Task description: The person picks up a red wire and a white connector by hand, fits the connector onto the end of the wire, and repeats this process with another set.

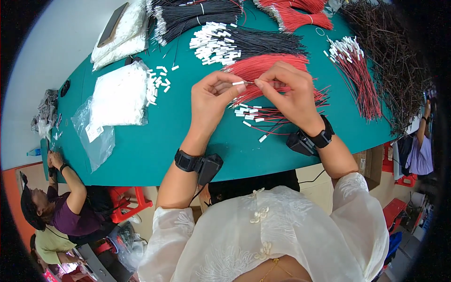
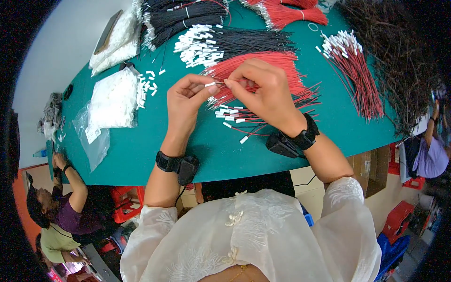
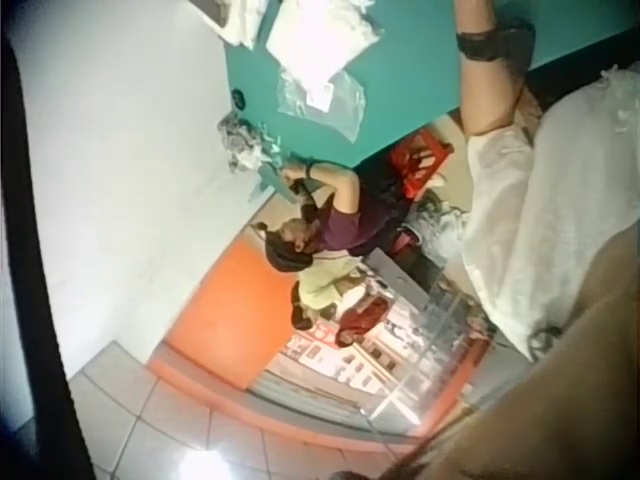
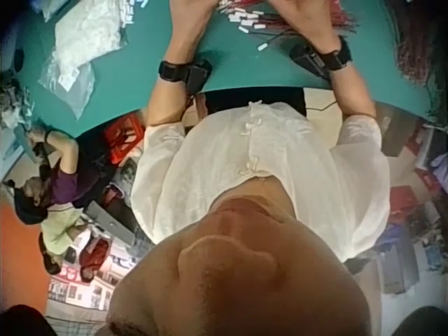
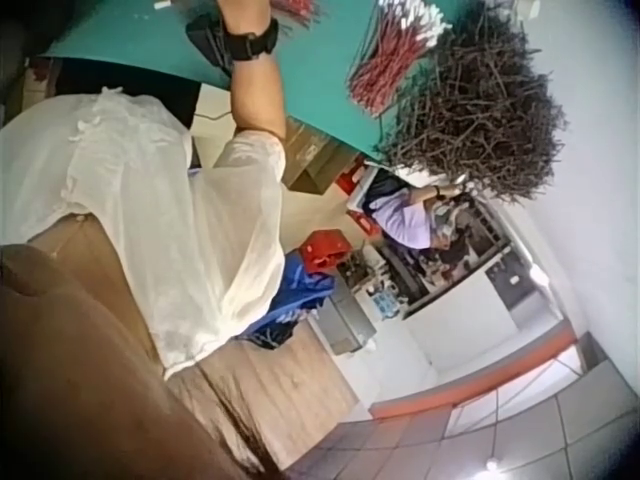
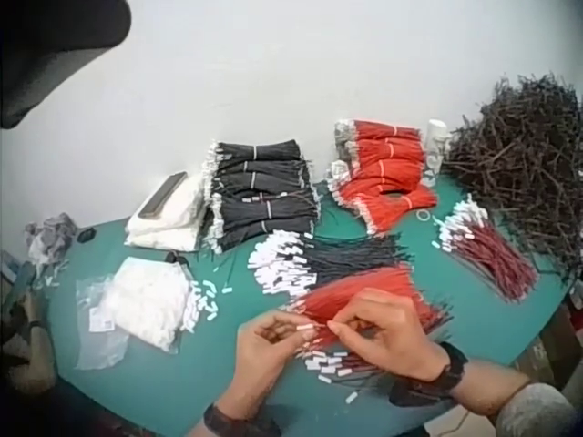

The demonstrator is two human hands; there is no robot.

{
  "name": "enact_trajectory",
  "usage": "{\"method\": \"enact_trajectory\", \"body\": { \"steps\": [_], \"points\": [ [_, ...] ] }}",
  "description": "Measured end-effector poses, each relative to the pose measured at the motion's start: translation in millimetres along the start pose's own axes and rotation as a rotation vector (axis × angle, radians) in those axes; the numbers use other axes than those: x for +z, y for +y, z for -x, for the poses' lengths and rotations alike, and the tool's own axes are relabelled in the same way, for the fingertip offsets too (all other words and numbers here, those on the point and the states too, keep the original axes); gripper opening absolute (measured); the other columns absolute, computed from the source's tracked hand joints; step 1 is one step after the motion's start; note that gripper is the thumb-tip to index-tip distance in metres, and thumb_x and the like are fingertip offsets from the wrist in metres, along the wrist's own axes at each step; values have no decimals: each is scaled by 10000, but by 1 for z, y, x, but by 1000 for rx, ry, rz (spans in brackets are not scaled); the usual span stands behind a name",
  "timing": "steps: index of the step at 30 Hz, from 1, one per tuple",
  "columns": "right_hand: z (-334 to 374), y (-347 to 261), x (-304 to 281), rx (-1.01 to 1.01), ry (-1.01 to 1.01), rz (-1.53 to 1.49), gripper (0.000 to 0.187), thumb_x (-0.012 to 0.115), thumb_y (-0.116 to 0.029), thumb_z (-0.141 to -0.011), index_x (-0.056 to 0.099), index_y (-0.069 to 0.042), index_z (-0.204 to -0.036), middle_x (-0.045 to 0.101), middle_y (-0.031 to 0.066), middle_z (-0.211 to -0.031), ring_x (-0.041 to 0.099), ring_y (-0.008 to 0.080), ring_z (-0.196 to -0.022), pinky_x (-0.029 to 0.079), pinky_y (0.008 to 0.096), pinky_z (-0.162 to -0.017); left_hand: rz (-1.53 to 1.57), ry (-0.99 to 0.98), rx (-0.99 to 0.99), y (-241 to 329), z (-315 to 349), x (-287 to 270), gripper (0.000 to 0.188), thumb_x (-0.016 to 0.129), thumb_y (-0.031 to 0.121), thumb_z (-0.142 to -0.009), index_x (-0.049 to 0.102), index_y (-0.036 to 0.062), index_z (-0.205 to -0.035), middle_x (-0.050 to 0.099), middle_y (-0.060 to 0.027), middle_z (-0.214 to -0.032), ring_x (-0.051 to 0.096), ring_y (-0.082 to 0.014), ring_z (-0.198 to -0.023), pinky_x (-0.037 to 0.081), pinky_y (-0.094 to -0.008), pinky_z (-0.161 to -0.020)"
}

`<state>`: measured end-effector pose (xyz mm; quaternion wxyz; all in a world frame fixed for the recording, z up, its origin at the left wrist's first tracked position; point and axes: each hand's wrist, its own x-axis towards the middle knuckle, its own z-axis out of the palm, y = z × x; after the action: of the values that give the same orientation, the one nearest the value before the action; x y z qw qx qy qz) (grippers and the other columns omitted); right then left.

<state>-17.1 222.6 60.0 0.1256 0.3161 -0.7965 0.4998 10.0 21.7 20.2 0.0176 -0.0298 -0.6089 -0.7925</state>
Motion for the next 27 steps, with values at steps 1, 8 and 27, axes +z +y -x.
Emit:
{"method": "enact_trajectory", "body": {
  "steps": [1, 8, 27],
  "points": [
    [0, 0, 0, -2, 0, 2, 62, 744, -3, -842, 691, 29, -847, 673, 79, -776, 627, 151, -690, 476, 261, -582, -7, 0, -1, 0, 0, 0, 172, 763, -48, -848, 700, -18, -1005, 741, -80, -972, 706, -116, -902, 554, -226, -795],
    [1, -2, 0, -6, -8, 5, 71, 745, -10, -843, 687, 30, -842, 666, 80, -768, 630, 157, -685, 479, 264, -589, -2, -11, 7, 0, 0, 1, 168, 755, -60, -849, 702, -21, -1004, 741, -84, -975, 709, -121, -910, 556, -227, -802],
    [6, 0, 11, 56, 17, -19, 53, 728, -3, -851, 697, 32, -875, 667, 81, -787, 616, 151, -684, 466, 281, -596, -21, -52, 3, -3, 2, 4, 159, 744, -62, -863, 703, -32, -1014, 742, -97, -986, 713, -137, -928, 565, -236, -816]
  ]
}}
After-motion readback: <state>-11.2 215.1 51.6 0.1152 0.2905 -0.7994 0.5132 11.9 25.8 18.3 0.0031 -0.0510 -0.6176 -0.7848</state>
